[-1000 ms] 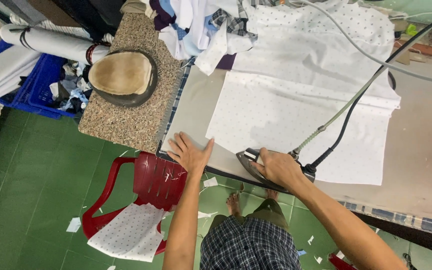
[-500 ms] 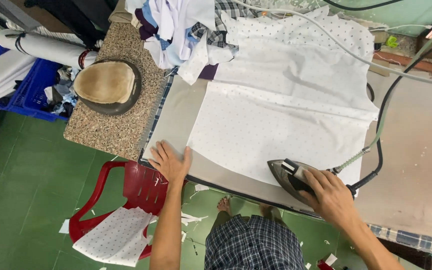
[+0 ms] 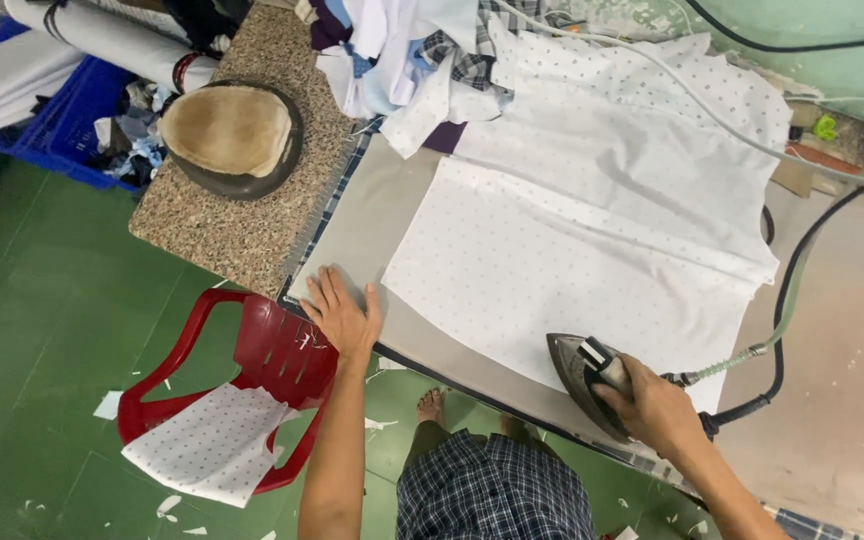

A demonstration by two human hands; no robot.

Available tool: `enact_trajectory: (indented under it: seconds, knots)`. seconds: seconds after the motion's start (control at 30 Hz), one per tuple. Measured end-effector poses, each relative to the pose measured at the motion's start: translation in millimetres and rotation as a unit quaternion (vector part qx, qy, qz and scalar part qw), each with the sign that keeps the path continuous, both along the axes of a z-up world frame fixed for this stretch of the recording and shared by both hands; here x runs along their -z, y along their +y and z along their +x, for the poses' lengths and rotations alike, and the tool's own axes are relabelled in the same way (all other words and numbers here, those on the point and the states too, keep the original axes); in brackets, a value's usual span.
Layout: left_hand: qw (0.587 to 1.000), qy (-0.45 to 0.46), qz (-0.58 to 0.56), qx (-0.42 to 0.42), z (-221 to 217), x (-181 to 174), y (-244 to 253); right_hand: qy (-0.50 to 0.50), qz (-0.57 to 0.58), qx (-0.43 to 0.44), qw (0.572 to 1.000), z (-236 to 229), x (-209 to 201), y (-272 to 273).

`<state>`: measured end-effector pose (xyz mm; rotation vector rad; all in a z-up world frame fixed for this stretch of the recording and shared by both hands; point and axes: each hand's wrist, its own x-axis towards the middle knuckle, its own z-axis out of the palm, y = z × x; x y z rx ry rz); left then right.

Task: The person irons a white fabric piece with small dots on a work table. They use a steam iron in their right hand and a black rectangular object in their left hand to press the fabric while ironing. The person repeatedly smooths and repositions the fabric on the table.

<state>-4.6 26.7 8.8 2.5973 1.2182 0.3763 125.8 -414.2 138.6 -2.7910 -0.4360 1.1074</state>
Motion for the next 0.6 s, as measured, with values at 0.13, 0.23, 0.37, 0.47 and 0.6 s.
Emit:
enact_trajectory:
  seconds: [0.13,0.23,0.37,0.47,0.6]
  knots:
    - [0.998,-0.046,0.042,-0.014,-0.2,4.7,0.2,-0.028,0.016,-0.058,0.998,9.7,7.2,41.0]
    - [0.996,-0.067,0.052,-0.020,0.0,4.1,0.1,0.000,0.014,-0.108,0.994,2.3,-10.9,102.3]
    - [0.993,-0.079,0.082,-0.010,-1.7,9.1,2.3,-0.037,0.078,-0.184,0.979,-0.8,-24.1,201.2]
    - [0.992,-0.089,0.083,-0.008,-1.5,13.3,4.5,-0.041,0.128,-0.220,0.966,8.2,-21.6,274.5]
    - [0.989,-0.120,0.087,-0.008,-0.1,15.5,6.6,-0.040,0.170,-0.233,0.957,30.4,-8.6,358.6]
